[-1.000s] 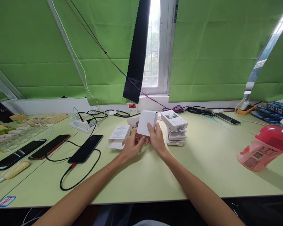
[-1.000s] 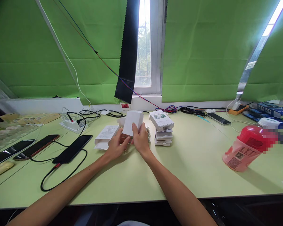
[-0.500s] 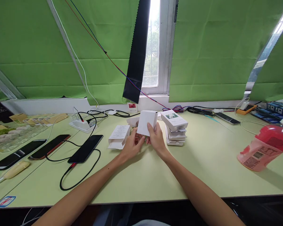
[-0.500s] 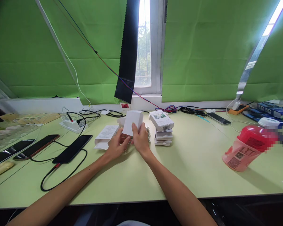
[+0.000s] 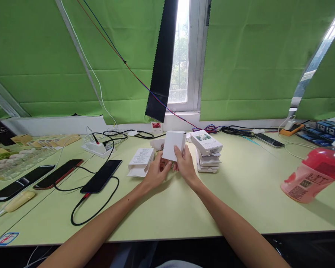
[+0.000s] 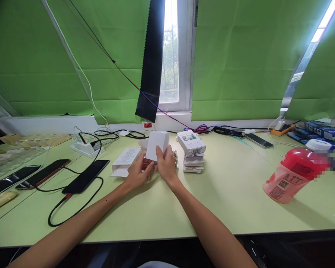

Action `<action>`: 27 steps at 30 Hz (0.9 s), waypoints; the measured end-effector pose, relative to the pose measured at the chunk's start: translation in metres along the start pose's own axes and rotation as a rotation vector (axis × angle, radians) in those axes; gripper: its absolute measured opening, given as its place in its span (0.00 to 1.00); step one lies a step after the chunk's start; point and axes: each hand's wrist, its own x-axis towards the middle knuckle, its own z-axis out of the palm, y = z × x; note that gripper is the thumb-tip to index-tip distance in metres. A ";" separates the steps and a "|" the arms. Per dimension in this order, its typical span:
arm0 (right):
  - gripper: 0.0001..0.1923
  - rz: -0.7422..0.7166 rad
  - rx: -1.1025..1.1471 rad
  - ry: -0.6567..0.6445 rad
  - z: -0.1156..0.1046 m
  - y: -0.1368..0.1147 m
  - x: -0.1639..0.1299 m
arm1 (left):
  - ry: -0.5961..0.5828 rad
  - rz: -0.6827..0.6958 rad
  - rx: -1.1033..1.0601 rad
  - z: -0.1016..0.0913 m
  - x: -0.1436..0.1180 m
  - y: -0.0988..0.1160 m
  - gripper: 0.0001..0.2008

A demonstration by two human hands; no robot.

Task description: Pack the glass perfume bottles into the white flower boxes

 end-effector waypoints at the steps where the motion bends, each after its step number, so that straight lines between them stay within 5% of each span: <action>1: 0.17 -0.001 0.000 -0.001 0.000 0.001 0.000 | 0.000 -0.001 0.000 0.000 0.000 0.000 0.17; 17: 0.16 0.014 -0.049 -0.040 0.003 -0.004 -0.006 | 0.009 0.022 -0.006 0.000 0.004 -0.006 0.19; 27: 0.16 0.109 0.135 -0.057 0.002 -0.003 -0.003 | -0.046 0.045 -0.025 -0.005 0.001 0.006 0.19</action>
